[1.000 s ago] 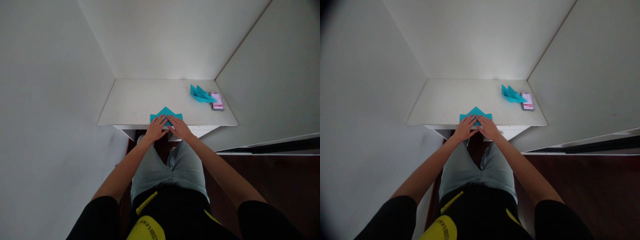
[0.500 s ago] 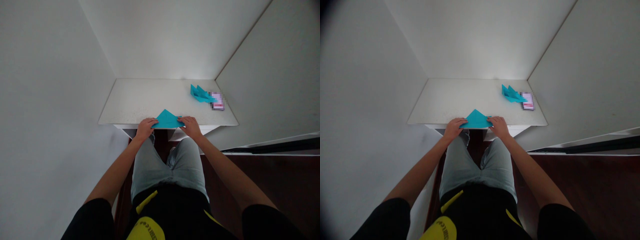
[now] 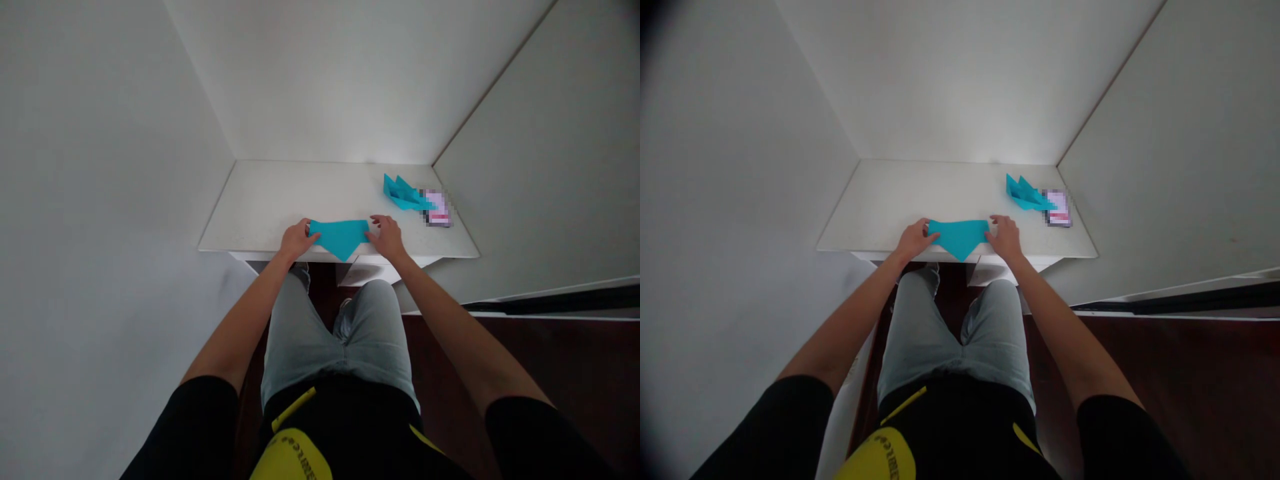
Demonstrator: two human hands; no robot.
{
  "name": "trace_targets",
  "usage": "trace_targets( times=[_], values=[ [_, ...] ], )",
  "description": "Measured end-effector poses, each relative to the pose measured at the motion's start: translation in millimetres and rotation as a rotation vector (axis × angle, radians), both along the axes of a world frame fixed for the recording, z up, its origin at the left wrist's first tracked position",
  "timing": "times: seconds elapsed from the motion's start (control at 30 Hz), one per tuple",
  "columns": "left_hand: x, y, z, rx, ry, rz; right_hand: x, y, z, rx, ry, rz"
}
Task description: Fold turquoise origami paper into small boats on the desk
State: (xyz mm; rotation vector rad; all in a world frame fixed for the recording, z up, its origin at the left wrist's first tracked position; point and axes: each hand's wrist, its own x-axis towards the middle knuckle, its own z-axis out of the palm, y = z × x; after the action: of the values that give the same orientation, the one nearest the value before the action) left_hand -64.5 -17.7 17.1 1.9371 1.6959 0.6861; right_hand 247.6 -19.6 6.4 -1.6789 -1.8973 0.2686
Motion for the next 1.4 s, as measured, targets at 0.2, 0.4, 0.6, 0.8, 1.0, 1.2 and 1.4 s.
trace_targets(
  times=[0.2,0.4,0.6,0.8,1.0,1.2,1.4],
  values=[
    [8.5,-14.8,-14.2,0.146,0.079,0.090,-43.8,-31.2,-5.2,0.029,-0.215,0.367],
    [-11.7,-28.5,-16.7,0.272,0.133,-0.260,-43.2,-24.1,-11.7,-0.017,-0.249,0.496],
    [-28.6,-39.5,-30.8,0.262,0.100,-0.434,-21.9,-20.5,-6.7,-0.021,-0.236,0.569],
    [-17.3,-36.3,-22.7,0.258,0.002,-0.338,-22.9,-24.6,-4.6,-0.021,-0.215,0.568],
    [8.8,-38.0,-12.8,0.283,0.170,-0.093,-23.6,-24.9,-6.8,-0.005,-0.232,0.556],
    [20.6,-56.4,-17.9,0.281,0.267,-0.097,-32.6,-31.4,-10.6,0.001,-0.328,0.477],
    [22.0,-63.0,-28.0,0.318,0.185,-0.103,-48.1,-45.9,-6.6,-0.037,-0.338,0.463]
  ],
)
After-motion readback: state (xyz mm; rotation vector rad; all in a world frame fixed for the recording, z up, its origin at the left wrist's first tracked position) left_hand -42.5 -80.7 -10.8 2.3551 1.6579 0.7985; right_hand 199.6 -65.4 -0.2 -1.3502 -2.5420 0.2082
